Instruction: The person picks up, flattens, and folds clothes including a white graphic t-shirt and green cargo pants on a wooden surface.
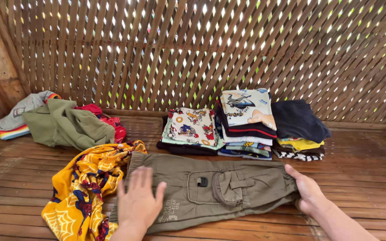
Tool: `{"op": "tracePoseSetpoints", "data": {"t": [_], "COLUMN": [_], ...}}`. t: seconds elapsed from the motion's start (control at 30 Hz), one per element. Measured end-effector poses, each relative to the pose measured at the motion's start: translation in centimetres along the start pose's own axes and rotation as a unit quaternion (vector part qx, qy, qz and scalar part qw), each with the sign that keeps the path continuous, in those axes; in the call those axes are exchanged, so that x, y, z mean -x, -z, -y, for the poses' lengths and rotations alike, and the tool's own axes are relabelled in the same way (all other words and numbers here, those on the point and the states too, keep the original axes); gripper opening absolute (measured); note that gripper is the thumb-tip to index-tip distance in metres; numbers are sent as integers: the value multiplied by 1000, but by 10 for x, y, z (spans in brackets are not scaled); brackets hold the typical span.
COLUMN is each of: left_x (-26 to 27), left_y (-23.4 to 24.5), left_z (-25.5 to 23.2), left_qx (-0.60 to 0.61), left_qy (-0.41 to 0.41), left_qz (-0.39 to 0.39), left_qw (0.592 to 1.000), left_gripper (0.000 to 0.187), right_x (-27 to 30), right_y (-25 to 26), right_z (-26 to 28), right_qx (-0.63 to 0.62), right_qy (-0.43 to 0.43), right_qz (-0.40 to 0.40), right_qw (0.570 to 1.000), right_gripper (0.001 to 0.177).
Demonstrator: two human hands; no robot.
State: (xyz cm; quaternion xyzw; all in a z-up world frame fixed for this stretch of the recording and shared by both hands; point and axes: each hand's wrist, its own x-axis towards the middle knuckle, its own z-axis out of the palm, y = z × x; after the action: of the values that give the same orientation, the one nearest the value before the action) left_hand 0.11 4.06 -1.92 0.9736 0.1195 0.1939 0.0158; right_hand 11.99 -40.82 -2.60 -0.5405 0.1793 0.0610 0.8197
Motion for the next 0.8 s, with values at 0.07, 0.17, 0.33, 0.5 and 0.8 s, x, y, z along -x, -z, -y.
{"op": "tracePoseSetpoints", "data": {"t": [0.07, 0.17, 0.33, 0.5, 0.8], "left_x": [-3, -6, -31, -60, -115], "left_y": [-5, -4, 11, 3, 60], "left_z": [3, 5, 21, 46, 20], "left_qx": [-10, -37, 7, 388, 509], "left_qy": [67, 153, 239, 241, -9], "left_qz": [13, 48, 121, 173, 33], "left_qw": [998, 986, 963, 872, 860], "left_gripper": [82, 92, 95, 63, 61], "right_x": [2, 0, -2, 4, 23], "right_y": [-1, 2, 7, 14, 11], "right_z": [-2, -4, 1, 15, 84], "right_qx": [-5, -3, -5, 41, 140], "right_qy": [7, 13, -27, -113, -6], "right_qz": [-15, -27, 18, 91, 85], "right_qw": [1000, 1000, 999, 989, 986], "right_gripper": [39, 41, 42, 42, 49]}}
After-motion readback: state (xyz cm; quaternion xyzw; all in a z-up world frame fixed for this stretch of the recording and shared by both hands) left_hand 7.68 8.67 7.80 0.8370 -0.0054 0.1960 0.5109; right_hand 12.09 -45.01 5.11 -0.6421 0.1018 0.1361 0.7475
